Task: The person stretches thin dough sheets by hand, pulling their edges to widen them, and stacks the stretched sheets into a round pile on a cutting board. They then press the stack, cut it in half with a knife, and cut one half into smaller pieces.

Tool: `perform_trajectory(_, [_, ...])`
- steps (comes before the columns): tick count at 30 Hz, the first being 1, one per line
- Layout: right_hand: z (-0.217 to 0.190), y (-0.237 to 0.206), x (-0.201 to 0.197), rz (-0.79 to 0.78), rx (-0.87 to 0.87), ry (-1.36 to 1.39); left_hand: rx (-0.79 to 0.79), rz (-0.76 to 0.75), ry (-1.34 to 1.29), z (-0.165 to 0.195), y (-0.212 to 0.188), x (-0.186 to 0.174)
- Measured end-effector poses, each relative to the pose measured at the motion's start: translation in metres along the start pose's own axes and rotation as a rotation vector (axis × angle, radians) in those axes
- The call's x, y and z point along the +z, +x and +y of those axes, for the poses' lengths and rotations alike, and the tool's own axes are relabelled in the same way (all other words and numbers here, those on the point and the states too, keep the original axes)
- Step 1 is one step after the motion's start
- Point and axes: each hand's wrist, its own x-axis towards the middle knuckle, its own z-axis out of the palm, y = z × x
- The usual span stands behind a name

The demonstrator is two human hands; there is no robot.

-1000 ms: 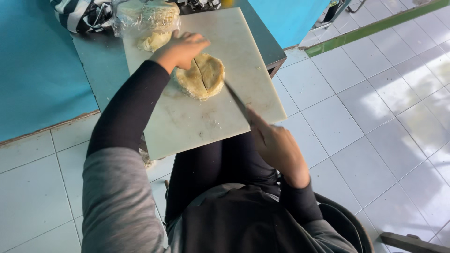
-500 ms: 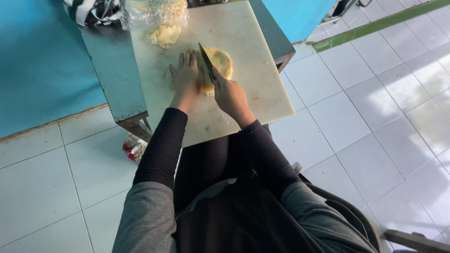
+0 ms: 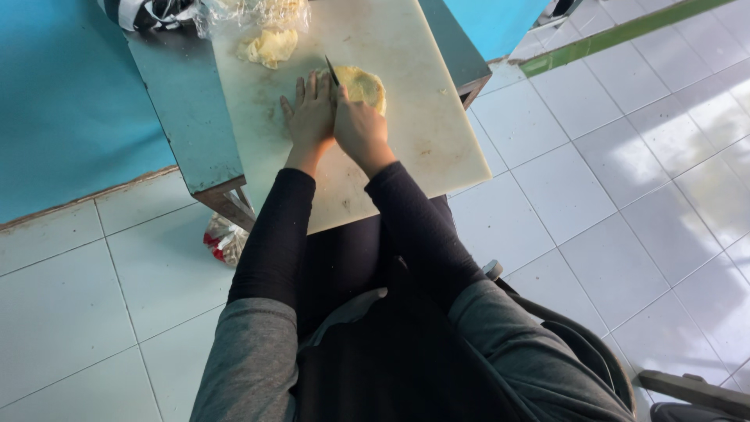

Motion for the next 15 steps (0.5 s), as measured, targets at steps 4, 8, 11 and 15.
perform_trajectory(4, [-0.006,0.000,-0.004,0.067,-0.046,-0.062,0.005,-0.014,0.041,0.003,-0.004,-0.007])
perform_trajectory(8, [-0.008,-0.011,-0.008,0.028,-0.031,-0.143,0.026,0.065,-0.023,0.007,-0.003,-0.013])
perform_trajectory(11, [-0.001,-0.034,-0.007,-0.023,-0.031,-0.201,0.002,0.063,-0.028,0.011,-0.006,-0.012])
perform_trajectory(15, [0.018,-0.073,0.002,-0.039,-0.057,-0.232,-0.001,0.110,-0.026,0.010,-0.009,-0.006])
